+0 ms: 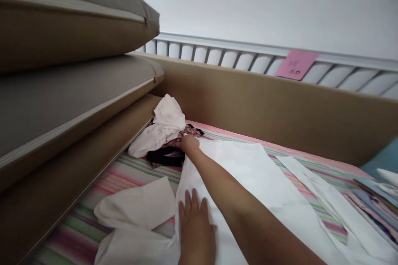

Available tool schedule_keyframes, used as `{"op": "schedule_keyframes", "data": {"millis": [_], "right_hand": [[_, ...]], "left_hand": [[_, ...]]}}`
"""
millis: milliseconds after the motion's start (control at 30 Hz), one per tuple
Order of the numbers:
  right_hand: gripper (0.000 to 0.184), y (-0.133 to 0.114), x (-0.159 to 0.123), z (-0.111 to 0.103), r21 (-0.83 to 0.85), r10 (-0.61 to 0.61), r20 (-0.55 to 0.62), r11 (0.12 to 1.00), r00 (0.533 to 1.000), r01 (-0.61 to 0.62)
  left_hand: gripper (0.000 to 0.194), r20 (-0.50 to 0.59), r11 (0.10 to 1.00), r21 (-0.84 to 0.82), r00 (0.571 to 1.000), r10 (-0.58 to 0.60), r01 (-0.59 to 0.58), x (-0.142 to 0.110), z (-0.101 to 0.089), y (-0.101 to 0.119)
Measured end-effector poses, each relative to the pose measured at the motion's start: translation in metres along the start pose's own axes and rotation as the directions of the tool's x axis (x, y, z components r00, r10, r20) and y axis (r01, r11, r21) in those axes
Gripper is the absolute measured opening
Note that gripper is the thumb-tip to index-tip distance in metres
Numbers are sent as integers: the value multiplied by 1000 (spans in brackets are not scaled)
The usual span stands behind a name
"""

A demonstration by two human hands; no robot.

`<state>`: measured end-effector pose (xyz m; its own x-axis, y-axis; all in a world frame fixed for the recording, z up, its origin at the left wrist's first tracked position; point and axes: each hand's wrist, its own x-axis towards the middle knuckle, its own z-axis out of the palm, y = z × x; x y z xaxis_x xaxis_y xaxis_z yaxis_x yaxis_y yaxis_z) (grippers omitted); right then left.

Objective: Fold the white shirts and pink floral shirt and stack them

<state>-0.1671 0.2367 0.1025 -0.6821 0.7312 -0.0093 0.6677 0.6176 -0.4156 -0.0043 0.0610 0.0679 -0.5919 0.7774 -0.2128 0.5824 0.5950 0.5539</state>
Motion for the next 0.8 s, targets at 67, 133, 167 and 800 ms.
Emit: {"op": "schedule_keyframes", "data": {"millis": [67, 133, 167, 800], "right_hand": [[27, 10, 9, -2, 56, 25, -11, 998, 1000, -25], [25, 20, 16, -8, 141, 47, -25, 989, 999, -43], [24, 23, 18, -10, 191, 55, -32, 980, 998, -48], [42, -37, -59, 12, -497, -483, 275, 668, 831, 553]], "left_hand": [[64, 14, 999, -43, 1000, -3, 4, 1, 0, -2], [68, 81, 997, -70, 996, -30, 36, 3, 3, -3], [69, 107, 996, -81, 994, -29, 38, 5, 5, -3], [74, 197, 986, -163, 980, -5, 37, -1, 0, 4]]}}
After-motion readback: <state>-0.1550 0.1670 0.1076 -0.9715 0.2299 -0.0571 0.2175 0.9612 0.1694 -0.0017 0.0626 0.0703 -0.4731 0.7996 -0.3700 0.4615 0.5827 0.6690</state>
